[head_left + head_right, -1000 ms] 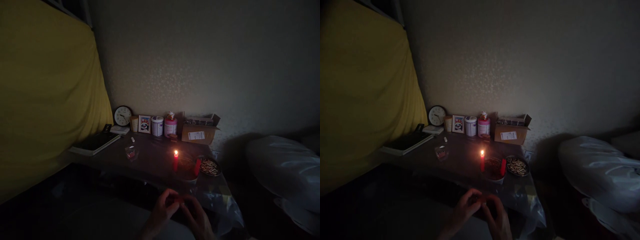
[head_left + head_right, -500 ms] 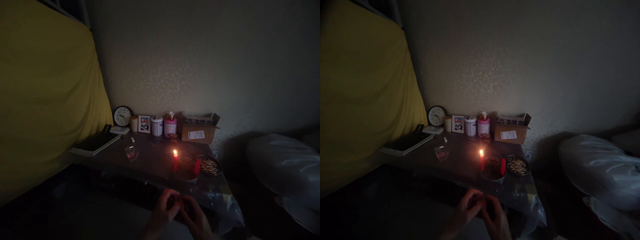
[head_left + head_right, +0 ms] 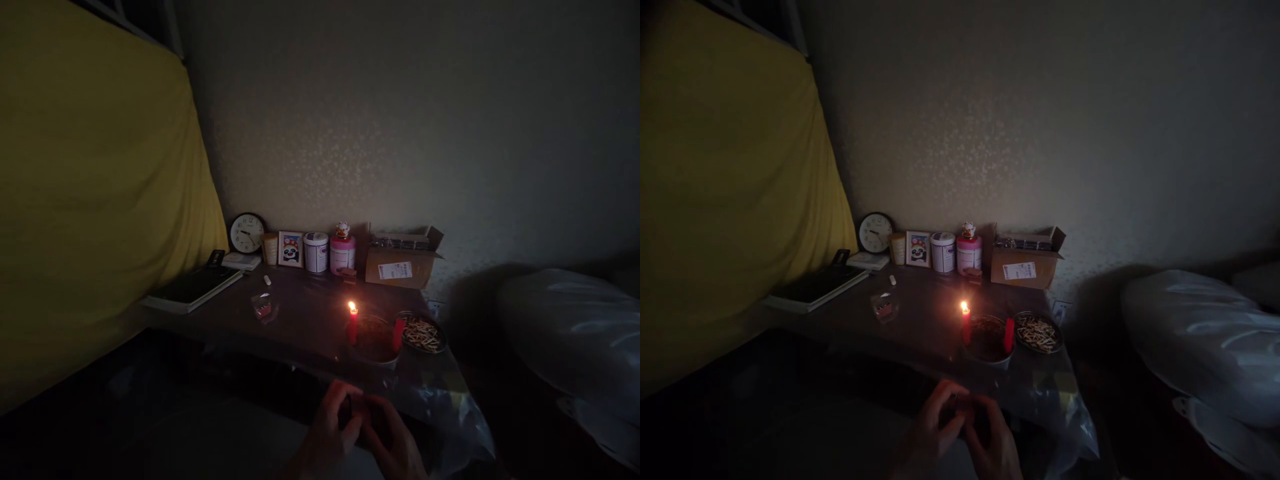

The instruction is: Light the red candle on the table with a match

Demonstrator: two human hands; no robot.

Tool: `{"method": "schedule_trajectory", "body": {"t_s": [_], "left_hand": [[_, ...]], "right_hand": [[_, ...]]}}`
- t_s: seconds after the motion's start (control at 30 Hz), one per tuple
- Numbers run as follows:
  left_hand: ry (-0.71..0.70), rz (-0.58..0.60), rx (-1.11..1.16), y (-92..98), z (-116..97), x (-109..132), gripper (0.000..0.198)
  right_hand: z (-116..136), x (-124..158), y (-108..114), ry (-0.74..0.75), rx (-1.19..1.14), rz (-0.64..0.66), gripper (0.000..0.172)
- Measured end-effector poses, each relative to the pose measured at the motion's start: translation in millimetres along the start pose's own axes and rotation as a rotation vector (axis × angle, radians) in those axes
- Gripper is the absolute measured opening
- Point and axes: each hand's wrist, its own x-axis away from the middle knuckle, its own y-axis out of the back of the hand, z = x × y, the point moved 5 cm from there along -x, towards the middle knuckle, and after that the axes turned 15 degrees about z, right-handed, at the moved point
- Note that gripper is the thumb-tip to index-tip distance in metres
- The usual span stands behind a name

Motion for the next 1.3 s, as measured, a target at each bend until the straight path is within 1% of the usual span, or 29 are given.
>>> {"method": "schedule_trajectory", "body": {"t_s": [0.23,0.33,0.4,0.5,0.6,0.7,0.87,0.97,1.03,1.17,1.3], "left_hand": [[0.017,-0.003,0.005,-1.8,-2,0,0.024],[0.023,0.020,-0.004,-3.5,-3,0,0.023],[0.020,0.021,-0.021,-4.2,-2,0,0.022],[0.023,-0.007,-0.035,-4.1,1,0,0.023],[0.036,0.005,-0.027,-5.1,3,0,0.022],[0.036,0.010,-0.045,-3.9,-1,0,0.020],[0.043,0.057,-0.040,-3.1,-7,1,0.020],[0.023,0.048,-0.030,-2.6,-9,1,0.022],[0.033,0.036,-0.026,-2.3,-8,1,0.024],[0.040,0.040,-0.014,-2.9,-5,1,0.028],[0.014,0.039,-0.025,-5.3,4,-1,0.025]], "right_hand": [[1,-1,0,0.002,-0.026,-0.006,0.031],[1,-1,0,0.011,-0.006,-0.010,0.030],[1,-1,1,0.014,0.003,-0.016,0.029],[1,-1,0,0.012,0.008,-0.006,0.029],[0,-1,-1,0.010,0.009,0.007,0.030],[-1,-2,-1,0.007,0.020,0.014,0.032],[0,-2,-3,0.007,-0.023,0.049,0.035],[4,-2,-3,0.002,-0.040,0.049,0.034],[4,-2,-3,0.013,-0.051,0.041,0.033],[-8,-3,-5,0.018,-0.073,0.008,0.036],[-25,-4,-8,-0.003,-0.039,-0.084,0.048]]}}
